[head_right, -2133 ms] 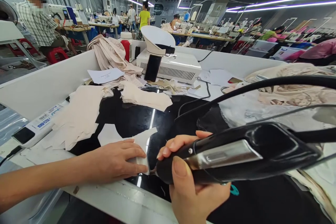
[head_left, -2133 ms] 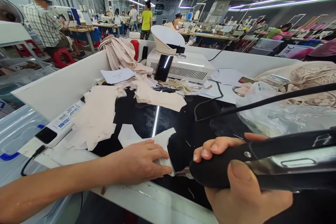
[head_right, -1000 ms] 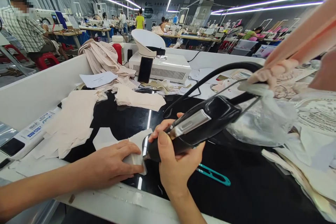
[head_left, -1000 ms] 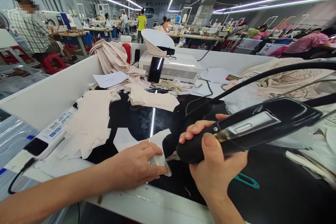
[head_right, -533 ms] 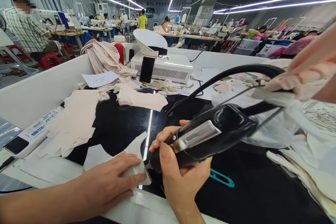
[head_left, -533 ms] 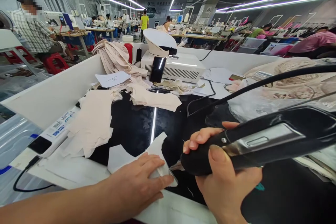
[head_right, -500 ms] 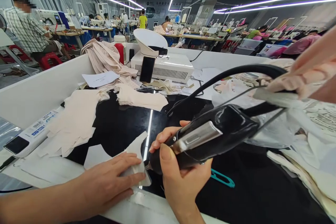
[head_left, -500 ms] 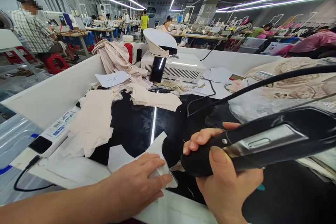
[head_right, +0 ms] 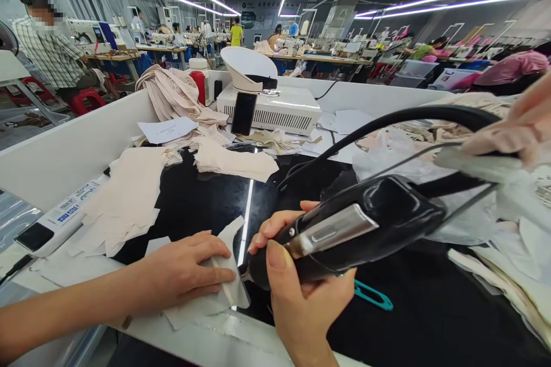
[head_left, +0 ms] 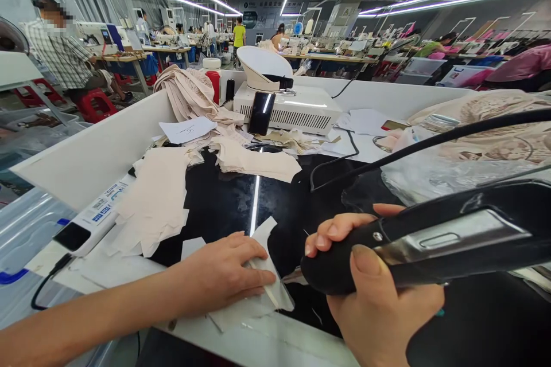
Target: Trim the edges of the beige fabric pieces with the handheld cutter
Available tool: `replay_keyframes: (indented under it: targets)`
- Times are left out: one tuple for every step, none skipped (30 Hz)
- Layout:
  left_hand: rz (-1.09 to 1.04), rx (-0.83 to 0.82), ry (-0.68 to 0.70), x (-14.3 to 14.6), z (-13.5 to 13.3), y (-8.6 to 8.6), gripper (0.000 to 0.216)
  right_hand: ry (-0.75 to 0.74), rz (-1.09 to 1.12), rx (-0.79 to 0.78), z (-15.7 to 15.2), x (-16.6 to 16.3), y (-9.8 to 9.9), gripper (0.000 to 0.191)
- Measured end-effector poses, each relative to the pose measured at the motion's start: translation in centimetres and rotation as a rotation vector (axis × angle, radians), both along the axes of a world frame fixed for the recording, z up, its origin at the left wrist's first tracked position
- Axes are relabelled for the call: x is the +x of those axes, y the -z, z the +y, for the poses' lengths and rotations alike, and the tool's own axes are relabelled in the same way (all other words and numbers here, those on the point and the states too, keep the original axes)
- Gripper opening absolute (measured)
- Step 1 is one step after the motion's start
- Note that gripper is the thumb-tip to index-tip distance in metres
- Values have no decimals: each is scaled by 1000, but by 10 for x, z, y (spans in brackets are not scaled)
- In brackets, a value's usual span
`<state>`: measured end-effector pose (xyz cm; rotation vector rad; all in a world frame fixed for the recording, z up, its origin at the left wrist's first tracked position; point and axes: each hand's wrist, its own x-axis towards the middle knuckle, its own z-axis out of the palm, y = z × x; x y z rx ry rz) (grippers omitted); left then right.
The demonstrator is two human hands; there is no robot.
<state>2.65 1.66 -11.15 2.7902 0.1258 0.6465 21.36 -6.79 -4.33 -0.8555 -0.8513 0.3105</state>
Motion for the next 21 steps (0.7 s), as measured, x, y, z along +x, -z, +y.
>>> replay_keyframes:
  targets:
    - [6,0,4,0,0,0,21,-1,2,-1,0,0,0,41]
    - [16,5,6,0,0,-1,21,-1,3,-1,0,0,-1,41]
    - [24,11,7,0,0,-1,21,1,4,-1,1,0,-2,41]
    - [30,15,5,0,-1,-1,21,5,6,2,2,0,-2,41]
    - [33,18,6,0,-1,0,21,11,9,9,3,0,-3,42]
    - [32,20,5,0,-1,0,20,17,17,16,5,0,-3,43]
    - [26,21,4,0,-1,0,20,22,27,24,7,0,-3,44]
    - [20,22,4,0,-1,0,20,26,36,34,9,0,-3,44]
    - [17,22,5,0,-1,0,21,27,42,41,11,0,-3,45]
    - [18,20,5,0,-1,0,21,25,46,44,13,-1,-2,45]
    - [18,17,6,0,-1,0,21,21,46,46,15,-1,-2,44]
    - [20,13,7,0,-1,0,22,18,44,48,16,-2,-2,44]
    - [21,8,8,0,-1,0,22,15,43,48,17,-2,-1,43]
    - [20,4,6,0,-2,0,22,12,44,45,18,-3,-1,41]
    - [13,1,4,0,-2,0,23,10,44,40,19,-3,-1,40]
    - [4,0,2,0,-2,1,23,7,43,36,19,-3,-1,39]
    - [-6,-1,-1,0,-1,1,24,5,42,34,19,-3,-1,38]
    - [-14,-2,-4,1,-1,2,25,5,44,35,20,-3,-2,38]
    - [-22,-2,-6,1,-1,3,26,6,46,43,21,-3,-2,38]
    - [-28,-3,-6,1,0,4,26,6,52,53,22,-3,-2,38]
    - [-31,-4,-7,2,0,5,26,5,57,63,23,-3,-2,39]
